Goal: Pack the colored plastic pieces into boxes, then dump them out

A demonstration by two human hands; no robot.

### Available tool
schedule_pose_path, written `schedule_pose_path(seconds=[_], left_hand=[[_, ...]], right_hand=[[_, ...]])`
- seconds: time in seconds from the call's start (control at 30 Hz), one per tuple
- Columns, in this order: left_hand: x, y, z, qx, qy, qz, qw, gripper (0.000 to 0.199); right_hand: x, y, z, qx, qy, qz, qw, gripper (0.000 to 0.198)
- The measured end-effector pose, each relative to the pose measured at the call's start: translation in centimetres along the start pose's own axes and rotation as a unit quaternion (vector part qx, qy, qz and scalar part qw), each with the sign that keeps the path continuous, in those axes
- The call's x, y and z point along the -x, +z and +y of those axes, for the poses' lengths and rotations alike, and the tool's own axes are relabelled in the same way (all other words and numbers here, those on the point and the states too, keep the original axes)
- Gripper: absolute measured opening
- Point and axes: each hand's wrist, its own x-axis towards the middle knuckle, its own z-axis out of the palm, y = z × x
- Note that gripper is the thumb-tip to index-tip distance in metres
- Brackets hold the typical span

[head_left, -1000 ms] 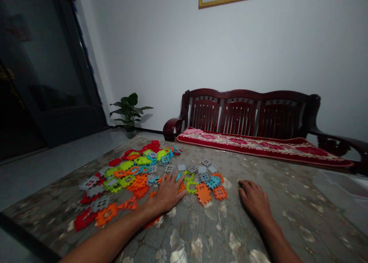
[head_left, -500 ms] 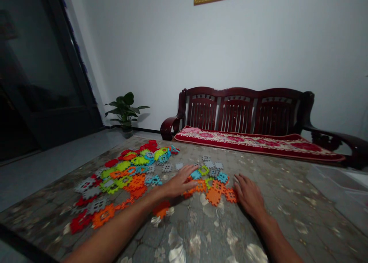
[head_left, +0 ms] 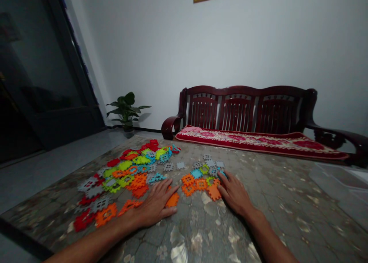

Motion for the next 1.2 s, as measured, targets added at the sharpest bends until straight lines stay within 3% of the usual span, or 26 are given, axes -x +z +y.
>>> schedule_pose_path(seconds=[0.3,0.43,0.57,0.8,0.97,1.1,1.2], left_hand=[[-7.4,0.9,4.6,0.022,0.013,0.143,0.989,0.045],[-9.7,1.0,7.0,0.084,-0.002,0.182,0.98,0.021],[-12.0,1.4,9.0,0.136,-0.006,0.205,0.969,0.013],[-16.2,1.9,11.3,0.163,0.001,0.202,0.966,0.026],[-20.0,1.0,10.8,0.139,0.002,0.182,0.973,0.044],[-22.4,0.4,8.8,0.099,-0.066,0.133,0.984,0.068],[-23.5,0.2,8.0,0.088,-0.089,0.087,0.988,0.069]], right_hand=[[-0.2,-0.7,1.2,-0.033,0.039,0.044,0.998,0.043],[-0.2,-0.6,1.6,-0.056,0.045,0.064,0.995,0.035],[-0.2,-0.3,1.8,-0.073,0.052,0.09,0.992,0.032],[-0.4,-0.3,2.2,-0.168,0.079,0.149,0.971,0.038],[-0.4,-0.6,2.5,-0.228,0.12,0.166,0.952,0.048],[-0.3,-0.7,2.2,-0.197,0.118,0.122,0.966,0.048],[0.0,-0.8,1.5,-0.139,0.089,0.06,0.984,0.055]])
